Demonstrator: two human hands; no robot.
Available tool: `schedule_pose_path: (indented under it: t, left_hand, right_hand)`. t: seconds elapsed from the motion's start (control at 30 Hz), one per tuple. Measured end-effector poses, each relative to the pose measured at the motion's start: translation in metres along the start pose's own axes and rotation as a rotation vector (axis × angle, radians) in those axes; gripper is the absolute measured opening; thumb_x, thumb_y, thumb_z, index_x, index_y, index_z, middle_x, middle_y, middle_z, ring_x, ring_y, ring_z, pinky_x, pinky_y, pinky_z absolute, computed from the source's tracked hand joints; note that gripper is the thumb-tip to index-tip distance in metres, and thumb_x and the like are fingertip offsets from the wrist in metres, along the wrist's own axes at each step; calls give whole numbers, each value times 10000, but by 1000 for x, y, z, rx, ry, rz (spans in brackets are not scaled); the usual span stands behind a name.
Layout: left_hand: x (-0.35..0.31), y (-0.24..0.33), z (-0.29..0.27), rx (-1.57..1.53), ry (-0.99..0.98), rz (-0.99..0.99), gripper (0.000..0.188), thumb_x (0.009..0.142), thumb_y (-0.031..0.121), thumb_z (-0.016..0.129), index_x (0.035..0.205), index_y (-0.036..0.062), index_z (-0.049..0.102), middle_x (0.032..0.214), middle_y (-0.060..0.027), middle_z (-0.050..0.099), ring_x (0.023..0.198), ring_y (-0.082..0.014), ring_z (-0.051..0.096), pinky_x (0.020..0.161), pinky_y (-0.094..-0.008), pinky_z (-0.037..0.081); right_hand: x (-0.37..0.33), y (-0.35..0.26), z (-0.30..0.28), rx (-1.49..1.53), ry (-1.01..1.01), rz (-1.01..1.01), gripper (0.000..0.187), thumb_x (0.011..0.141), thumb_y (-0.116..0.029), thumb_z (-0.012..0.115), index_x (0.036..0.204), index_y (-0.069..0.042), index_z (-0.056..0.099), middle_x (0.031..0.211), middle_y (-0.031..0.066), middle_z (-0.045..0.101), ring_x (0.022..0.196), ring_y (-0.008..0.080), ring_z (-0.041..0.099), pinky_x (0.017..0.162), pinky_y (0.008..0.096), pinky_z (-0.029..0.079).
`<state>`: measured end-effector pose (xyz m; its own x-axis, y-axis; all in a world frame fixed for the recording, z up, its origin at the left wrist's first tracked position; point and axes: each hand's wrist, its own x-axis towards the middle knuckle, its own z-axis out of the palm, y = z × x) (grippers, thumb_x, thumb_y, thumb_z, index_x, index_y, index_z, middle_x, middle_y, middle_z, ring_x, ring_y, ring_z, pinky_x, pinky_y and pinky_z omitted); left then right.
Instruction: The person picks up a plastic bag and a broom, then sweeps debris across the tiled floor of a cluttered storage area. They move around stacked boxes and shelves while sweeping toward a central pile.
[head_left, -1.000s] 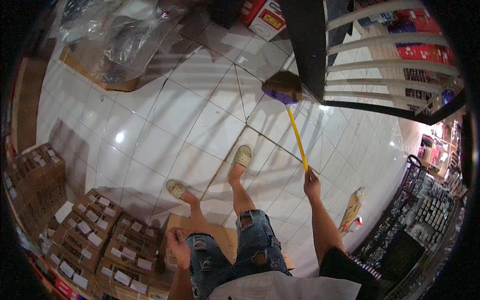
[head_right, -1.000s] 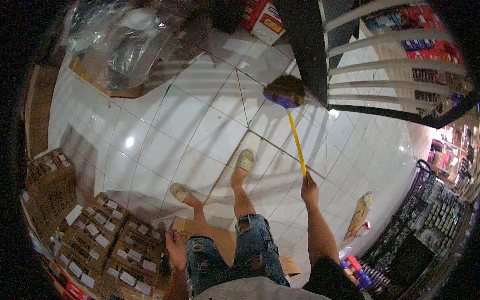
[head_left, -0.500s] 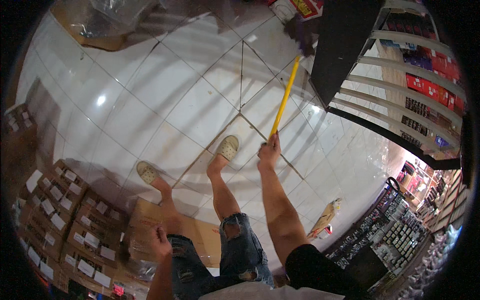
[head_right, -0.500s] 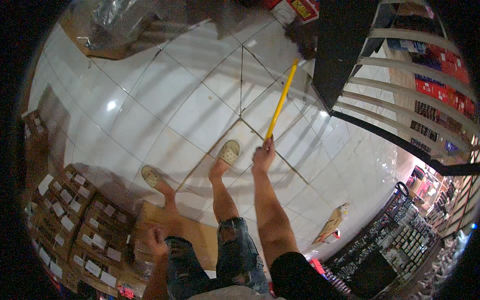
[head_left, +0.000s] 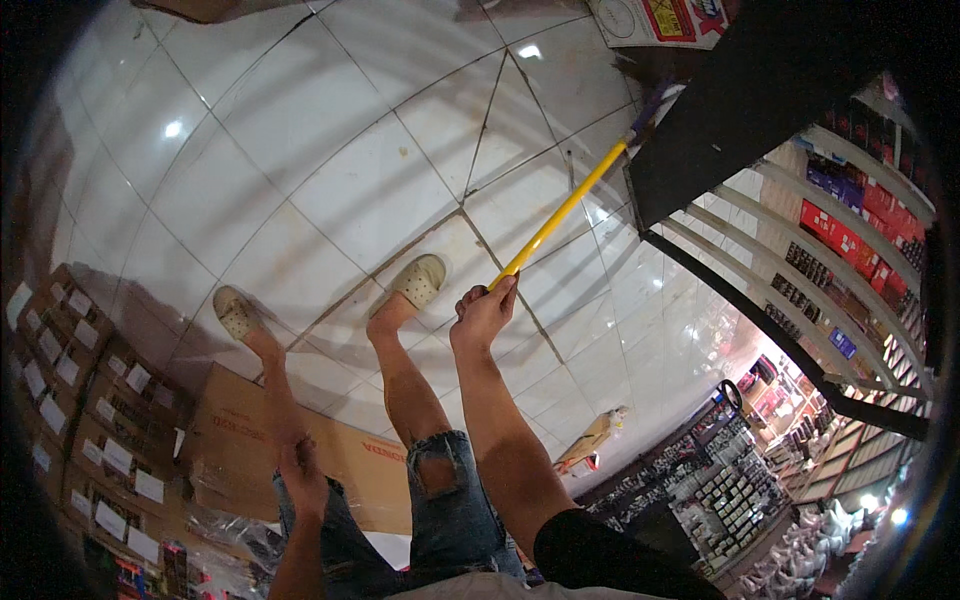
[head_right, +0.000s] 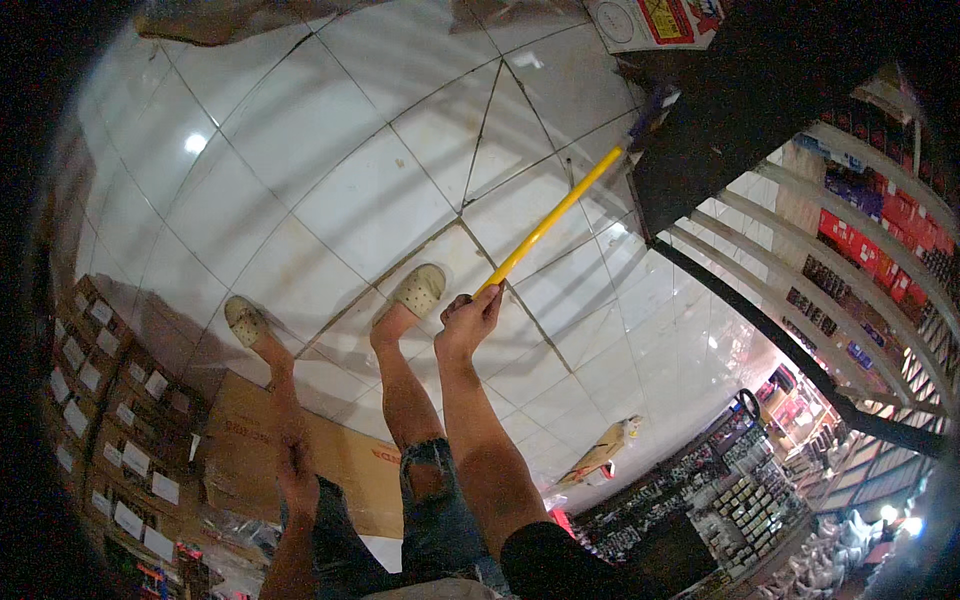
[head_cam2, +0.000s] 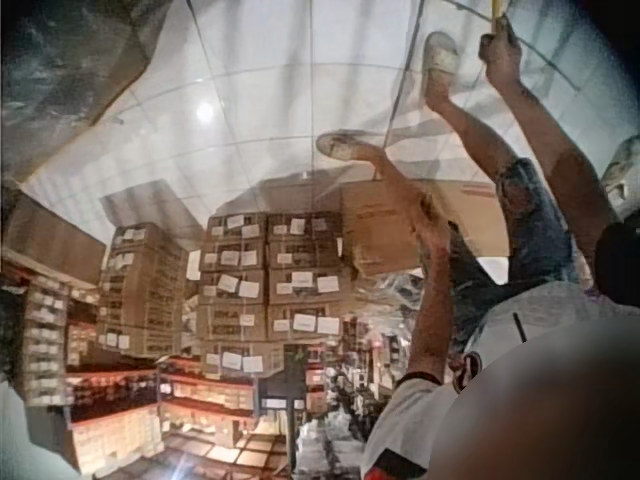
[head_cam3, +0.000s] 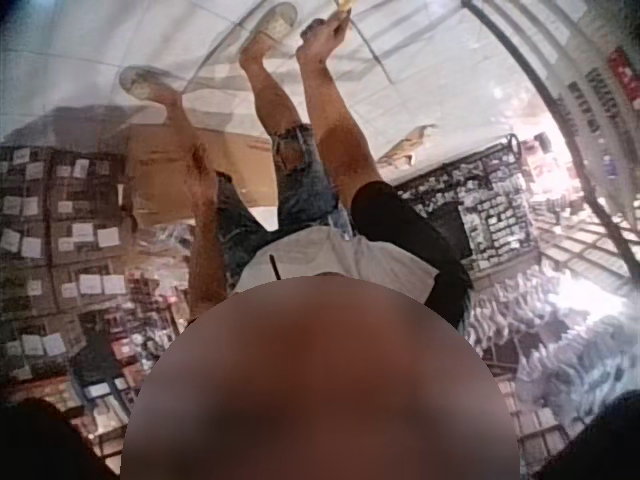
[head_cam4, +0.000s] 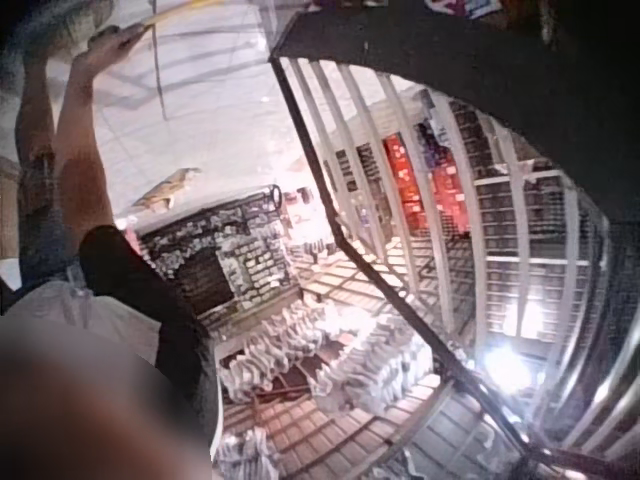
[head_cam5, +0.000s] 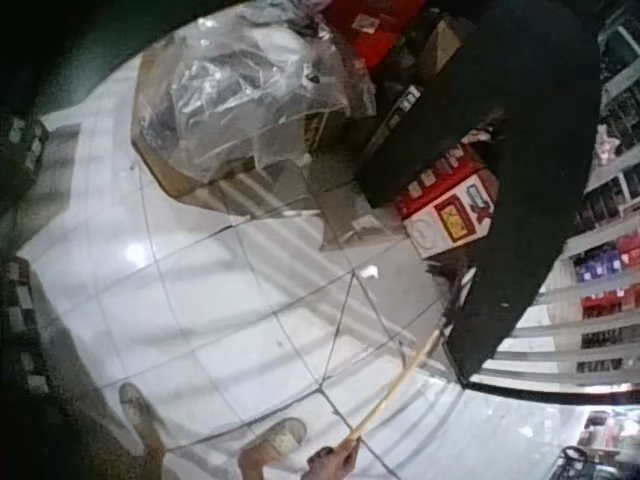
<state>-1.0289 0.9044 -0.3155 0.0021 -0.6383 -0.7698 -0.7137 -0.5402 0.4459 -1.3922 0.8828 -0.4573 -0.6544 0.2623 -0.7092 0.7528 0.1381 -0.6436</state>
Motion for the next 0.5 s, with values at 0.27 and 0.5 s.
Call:
schedule_pose_path:
  t: [0.27, 0.5]
  left_hand:
    - [10, 14, 16, -172, 51, 13, 133, 986, -16, 502, 1108, -15, 554, 991, -89, 606, 926, -183, 580, 857, -316, 474]
    - [30, -12, 5, -38, -6, -130, 138, 995, -5, 494, 1120, -8, 552, 989, -80, 586, 912, -174, 564, 846, -309, 473]
  right_hand:
    - [165, -84, 105, 47, -125, -546, 464, 1075, -301, 434, 1464, -54, 375, 638, 6, 377, 437, 104, 371, 354, 292, 332]
    - [359, -214, 125, -338, -46, -678, 367, 1059, -321, 434, 1307, -62, 514, 721, 55, 547, 455, 200, 486, 381, 356, 401]
